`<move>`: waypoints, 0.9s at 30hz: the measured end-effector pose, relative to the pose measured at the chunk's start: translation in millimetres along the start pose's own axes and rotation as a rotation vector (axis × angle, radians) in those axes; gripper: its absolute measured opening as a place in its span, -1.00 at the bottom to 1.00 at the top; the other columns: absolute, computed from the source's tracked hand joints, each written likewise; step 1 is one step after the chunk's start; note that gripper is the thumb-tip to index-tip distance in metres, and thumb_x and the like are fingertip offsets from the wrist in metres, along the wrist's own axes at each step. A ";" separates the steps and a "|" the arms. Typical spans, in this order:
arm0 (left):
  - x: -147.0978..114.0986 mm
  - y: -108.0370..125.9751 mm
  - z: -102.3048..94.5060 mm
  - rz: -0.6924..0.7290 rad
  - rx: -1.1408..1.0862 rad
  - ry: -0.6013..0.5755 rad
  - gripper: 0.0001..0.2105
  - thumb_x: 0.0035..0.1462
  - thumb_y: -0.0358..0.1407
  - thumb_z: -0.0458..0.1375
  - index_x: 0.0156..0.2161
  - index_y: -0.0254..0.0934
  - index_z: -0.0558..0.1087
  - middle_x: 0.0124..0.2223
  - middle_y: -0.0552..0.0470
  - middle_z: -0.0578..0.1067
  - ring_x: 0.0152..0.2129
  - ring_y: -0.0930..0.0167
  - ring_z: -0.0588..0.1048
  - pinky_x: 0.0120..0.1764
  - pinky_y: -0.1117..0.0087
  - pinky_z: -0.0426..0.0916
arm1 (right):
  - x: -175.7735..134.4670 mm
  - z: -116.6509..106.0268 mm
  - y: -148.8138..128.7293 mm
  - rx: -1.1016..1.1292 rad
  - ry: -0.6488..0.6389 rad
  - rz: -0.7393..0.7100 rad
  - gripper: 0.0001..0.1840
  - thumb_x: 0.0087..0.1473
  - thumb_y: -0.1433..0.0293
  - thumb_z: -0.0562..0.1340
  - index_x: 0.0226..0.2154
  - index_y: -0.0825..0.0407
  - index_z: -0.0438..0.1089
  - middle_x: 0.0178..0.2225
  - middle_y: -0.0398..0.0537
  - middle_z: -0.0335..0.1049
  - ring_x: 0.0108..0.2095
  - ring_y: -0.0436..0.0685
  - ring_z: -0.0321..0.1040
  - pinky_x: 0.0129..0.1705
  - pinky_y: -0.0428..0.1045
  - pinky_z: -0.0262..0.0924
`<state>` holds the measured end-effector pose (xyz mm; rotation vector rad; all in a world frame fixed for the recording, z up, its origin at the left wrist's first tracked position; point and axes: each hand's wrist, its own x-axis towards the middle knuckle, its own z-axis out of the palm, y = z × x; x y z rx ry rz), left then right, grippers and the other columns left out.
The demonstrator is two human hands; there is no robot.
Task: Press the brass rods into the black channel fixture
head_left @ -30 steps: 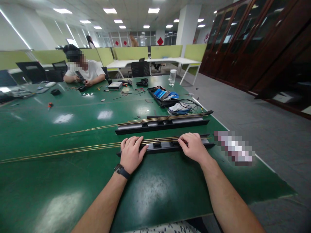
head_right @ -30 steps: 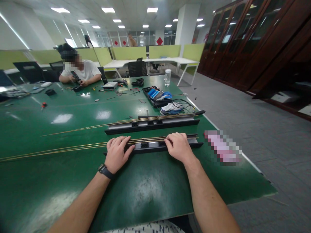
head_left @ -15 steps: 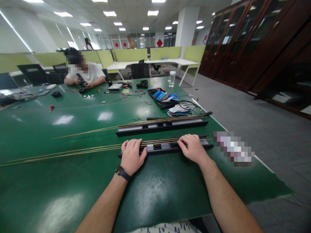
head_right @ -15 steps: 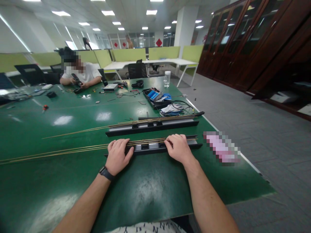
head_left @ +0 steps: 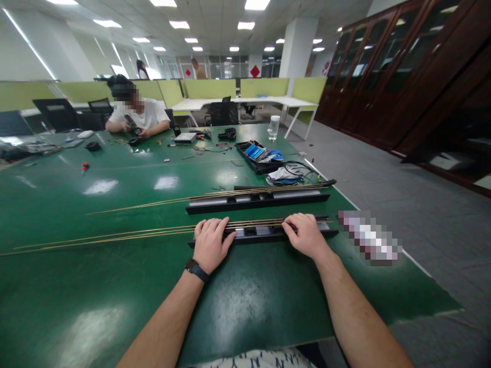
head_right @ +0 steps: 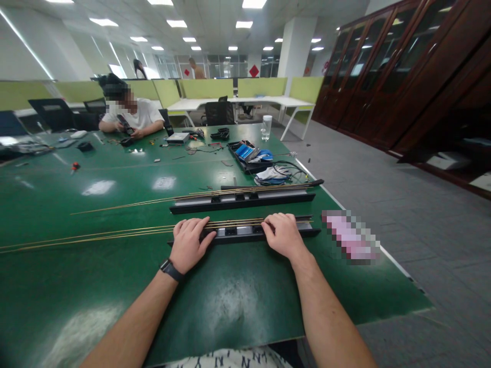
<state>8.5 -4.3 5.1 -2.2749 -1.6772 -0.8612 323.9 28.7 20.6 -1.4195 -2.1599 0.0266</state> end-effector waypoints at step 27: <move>2.6 -2.6 4.0 0.016 0.037 0.024 -0.59 0.34 -0.03 0.09 0.12 -0.25 0.45 -0.01 -0.15 0.58 -0.03 0.18 0.49 0.14 0.07 0.15 | 4.8 -0.4 0.7 -0.013 0.010 -0.009 -0.74 0.25 0.24 0.14 -0.41 -0.01 0.42 -0.38 -0.08 0.51 -0.30 0.11 0.37 -0.11 0.08 -0.01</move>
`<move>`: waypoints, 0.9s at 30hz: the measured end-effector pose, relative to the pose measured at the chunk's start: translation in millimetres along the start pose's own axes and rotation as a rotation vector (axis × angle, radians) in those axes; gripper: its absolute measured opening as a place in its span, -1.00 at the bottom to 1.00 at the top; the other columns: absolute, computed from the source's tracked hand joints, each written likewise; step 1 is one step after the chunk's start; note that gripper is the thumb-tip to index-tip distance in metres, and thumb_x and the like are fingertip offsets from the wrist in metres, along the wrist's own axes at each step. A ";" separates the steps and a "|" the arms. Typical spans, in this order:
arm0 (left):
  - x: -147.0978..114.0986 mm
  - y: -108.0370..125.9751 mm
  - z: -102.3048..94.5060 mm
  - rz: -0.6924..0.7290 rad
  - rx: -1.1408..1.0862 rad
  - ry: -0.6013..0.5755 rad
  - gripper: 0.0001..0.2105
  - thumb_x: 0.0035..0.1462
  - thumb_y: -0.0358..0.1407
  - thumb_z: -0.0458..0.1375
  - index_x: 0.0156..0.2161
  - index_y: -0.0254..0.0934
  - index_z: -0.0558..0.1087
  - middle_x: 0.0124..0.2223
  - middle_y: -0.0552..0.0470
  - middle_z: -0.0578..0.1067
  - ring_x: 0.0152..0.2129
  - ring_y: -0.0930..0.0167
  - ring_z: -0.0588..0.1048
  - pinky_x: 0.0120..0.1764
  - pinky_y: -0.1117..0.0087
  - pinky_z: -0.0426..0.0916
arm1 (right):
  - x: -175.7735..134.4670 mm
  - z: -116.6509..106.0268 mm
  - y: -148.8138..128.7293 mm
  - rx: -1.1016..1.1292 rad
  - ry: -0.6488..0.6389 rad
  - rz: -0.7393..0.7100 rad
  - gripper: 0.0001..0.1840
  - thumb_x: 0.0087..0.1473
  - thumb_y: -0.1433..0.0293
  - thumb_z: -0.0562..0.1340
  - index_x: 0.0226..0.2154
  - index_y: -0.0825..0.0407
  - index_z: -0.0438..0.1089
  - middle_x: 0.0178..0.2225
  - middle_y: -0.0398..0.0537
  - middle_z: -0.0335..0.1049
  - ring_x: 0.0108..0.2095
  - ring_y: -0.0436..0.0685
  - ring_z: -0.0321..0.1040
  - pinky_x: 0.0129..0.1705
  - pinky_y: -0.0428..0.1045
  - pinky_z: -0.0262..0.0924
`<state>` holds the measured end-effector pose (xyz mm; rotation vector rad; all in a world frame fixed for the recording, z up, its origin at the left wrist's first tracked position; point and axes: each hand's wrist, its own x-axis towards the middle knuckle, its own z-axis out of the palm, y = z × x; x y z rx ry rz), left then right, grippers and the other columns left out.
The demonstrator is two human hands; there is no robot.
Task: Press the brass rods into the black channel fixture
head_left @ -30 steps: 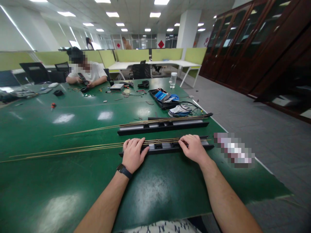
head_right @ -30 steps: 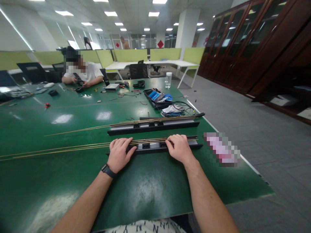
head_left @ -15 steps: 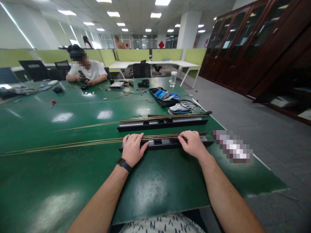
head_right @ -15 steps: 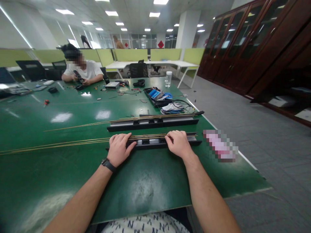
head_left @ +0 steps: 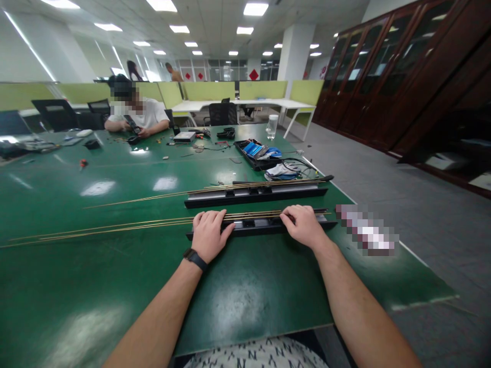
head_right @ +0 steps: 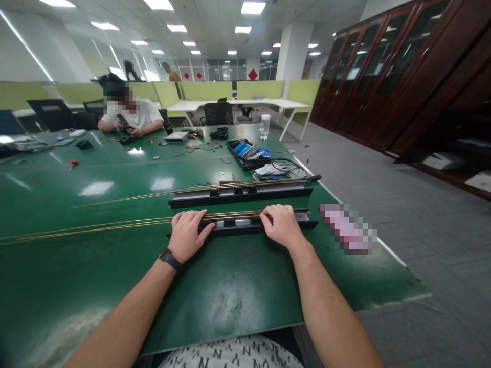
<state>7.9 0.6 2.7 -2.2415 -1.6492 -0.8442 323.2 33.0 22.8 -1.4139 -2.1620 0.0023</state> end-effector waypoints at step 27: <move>-0.8 -0.5 0.2 0.000 -0.002 -0.001 -0.60 0.34 -0.04 0.08 0.12 -0.24 0.45 -0.01 -0.17 0.57 -0.03 0.17 0.48 0.15 0.05 0.15 | 0.0 -1.0 3.4 0.006 -0.014 -0.005 -0.74 0.27 0.25 0.13 -0.38 -0.03 0.43 -0.34 -0.10 0.53 -0.26 0.13 0.40 -0.08 0.08 0.00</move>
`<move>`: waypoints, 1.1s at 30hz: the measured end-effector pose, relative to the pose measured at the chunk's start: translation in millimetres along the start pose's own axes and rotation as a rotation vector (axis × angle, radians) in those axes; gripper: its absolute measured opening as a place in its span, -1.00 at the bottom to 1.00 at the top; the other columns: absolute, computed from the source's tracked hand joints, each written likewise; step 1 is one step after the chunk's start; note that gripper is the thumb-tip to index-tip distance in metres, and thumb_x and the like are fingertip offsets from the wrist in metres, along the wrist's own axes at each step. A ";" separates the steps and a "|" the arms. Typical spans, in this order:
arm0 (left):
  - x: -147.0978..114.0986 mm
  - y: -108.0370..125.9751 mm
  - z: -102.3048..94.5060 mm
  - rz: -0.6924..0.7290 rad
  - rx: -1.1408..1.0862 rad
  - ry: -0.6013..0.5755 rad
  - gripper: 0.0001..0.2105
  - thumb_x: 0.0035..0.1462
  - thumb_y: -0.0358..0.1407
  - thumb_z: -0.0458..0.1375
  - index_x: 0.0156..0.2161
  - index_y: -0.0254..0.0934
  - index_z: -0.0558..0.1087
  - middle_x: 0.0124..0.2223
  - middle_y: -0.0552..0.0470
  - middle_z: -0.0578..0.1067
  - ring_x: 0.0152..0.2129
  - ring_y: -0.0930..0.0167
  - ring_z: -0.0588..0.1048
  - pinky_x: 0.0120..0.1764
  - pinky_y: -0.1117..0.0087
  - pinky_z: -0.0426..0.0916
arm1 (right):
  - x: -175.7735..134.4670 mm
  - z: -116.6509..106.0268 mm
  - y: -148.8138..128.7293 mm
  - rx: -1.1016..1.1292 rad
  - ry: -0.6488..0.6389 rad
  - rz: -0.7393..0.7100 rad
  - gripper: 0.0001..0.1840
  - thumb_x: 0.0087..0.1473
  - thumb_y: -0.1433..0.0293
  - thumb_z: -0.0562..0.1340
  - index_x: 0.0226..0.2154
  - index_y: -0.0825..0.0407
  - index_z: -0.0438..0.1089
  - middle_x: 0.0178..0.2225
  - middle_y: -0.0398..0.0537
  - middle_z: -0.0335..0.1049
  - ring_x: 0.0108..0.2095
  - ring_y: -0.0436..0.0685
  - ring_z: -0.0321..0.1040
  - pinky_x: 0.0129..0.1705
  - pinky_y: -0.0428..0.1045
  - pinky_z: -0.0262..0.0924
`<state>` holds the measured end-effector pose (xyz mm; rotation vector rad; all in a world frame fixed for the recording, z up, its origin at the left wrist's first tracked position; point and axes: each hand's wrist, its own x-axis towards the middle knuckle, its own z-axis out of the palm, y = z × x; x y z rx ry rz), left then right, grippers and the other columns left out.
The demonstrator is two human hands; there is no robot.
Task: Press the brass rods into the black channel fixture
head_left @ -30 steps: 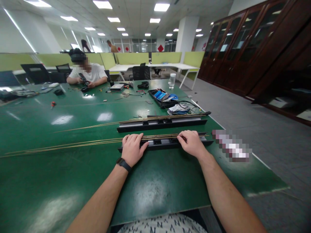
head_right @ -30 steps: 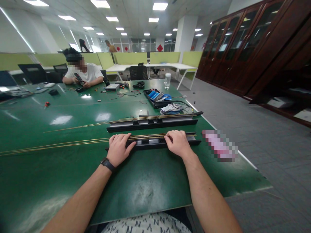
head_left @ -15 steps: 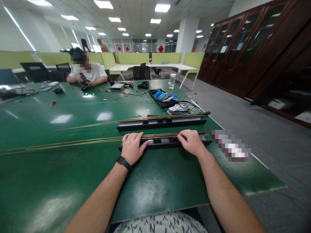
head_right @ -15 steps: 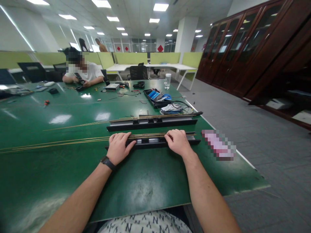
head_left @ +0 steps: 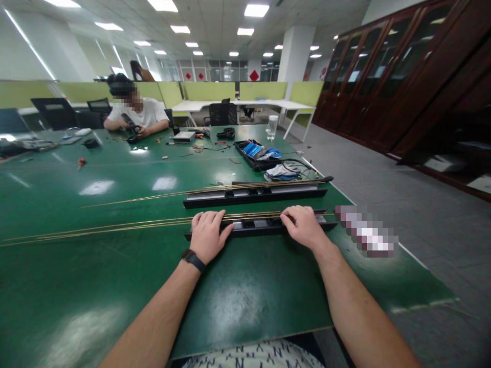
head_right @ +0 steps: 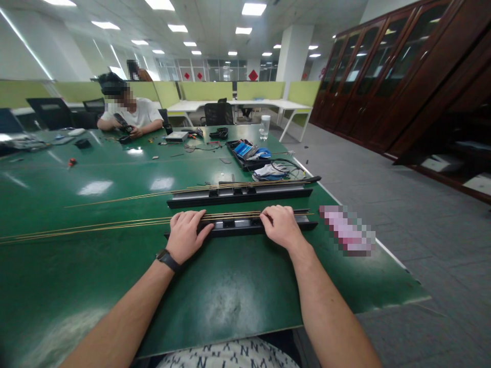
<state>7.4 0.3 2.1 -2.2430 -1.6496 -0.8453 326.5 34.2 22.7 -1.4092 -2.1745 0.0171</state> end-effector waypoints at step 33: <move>-0.2 0.5 -0.7 0.004 0.003 -0.003 -0.60 0.33 -0.04 0.10 0.12 -0.24 0.45 0.00 -0.15 0.57 -0.03 0.18 0.48 0.13 0.07 0.17 | -1.4 1.3 4.1 -0.002 0.013 -0.004 -0.72 0.28 0.25 0.12 -0.38 -0.03 0.45 -0.35 -0.09 0.54 -0.26 0.13 0.39 -0.09 0.08 -0.02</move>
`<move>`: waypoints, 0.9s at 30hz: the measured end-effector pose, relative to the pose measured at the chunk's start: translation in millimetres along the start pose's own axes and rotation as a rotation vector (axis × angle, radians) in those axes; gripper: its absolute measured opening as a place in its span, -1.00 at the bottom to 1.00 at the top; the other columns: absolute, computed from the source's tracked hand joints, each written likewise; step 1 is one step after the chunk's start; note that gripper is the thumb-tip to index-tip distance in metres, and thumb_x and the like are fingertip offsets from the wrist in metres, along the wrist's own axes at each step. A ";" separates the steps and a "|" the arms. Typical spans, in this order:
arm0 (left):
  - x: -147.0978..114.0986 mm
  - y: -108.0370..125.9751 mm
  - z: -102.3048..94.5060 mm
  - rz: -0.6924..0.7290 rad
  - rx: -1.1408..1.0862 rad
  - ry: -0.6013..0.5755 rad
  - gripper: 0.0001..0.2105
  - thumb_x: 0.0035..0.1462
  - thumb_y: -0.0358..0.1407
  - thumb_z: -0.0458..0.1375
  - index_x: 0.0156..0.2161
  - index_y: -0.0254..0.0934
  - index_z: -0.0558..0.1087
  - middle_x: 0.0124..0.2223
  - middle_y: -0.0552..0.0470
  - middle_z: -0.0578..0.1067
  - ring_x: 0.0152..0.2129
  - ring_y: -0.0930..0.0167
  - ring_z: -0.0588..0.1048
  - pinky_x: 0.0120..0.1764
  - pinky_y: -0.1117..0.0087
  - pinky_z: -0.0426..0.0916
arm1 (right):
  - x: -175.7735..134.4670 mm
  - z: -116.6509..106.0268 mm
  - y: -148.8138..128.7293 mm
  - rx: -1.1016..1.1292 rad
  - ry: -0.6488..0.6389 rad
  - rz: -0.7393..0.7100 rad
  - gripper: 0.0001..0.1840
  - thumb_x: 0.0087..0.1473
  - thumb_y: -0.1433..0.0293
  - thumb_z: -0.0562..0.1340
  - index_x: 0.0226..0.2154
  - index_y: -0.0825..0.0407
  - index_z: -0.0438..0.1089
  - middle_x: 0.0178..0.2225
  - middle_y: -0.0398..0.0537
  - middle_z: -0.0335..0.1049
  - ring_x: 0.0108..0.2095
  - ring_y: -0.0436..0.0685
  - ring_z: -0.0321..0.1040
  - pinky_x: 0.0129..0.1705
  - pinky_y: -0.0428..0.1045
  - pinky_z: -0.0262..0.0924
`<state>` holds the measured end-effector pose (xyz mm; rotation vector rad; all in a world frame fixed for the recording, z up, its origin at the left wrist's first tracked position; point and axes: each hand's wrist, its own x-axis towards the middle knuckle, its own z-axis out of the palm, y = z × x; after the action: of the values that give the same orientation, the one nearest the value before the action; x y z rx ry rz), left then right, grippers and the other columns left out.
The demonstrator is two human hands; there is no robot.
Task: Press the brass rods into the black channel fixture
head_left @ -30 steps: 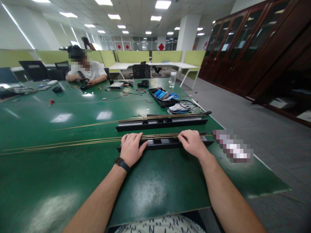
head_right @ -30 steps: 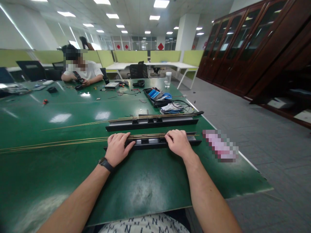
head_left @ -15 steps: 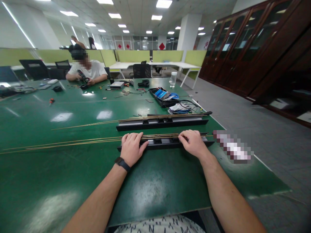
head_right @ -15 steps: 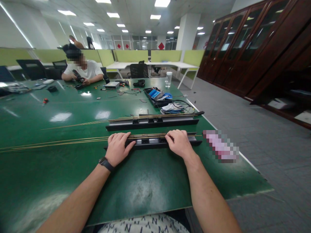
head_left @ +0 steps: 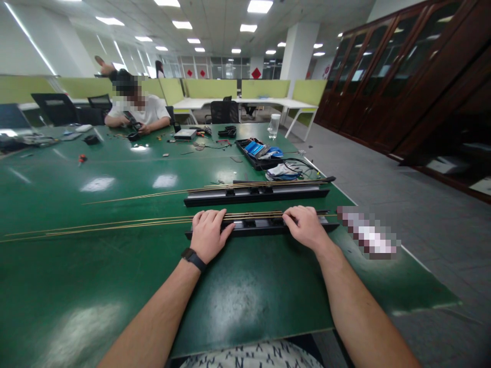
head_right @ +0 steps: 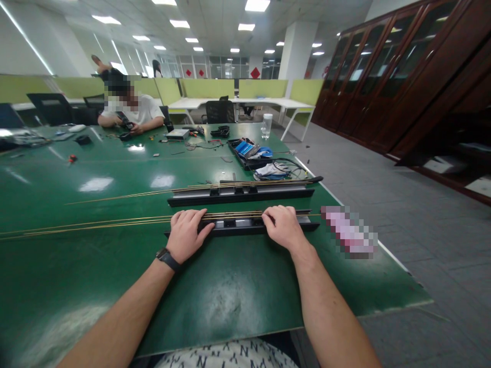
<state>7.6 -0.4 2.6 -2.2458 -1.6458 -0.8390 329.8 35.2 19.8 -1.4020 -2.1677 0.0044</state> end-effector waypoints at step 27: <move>0.2 0.8 -0.5 0.000 -0.009 -0.001 -0.60 0.34 -0.03 0.08 0.12 -0.23 0.45 -0.02 -0.16 0.57 -0.03 0.16 0.48 0.14 0.05 0.17 | 0.7 -1.2 -1.3 -0.001 0.004 0.022 -0.73 0.26 0.23 0.13 -0.37 -0.03 0.45 -0.34 -0.07 0.53 -0.25 0.14 0.38 -0.08 0.08 -0.01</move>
<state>8.2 -0.7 3.2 -2.2524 -1.6456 -0.8466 329.1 34.8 21.5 -1.4250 -2.1494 0.0080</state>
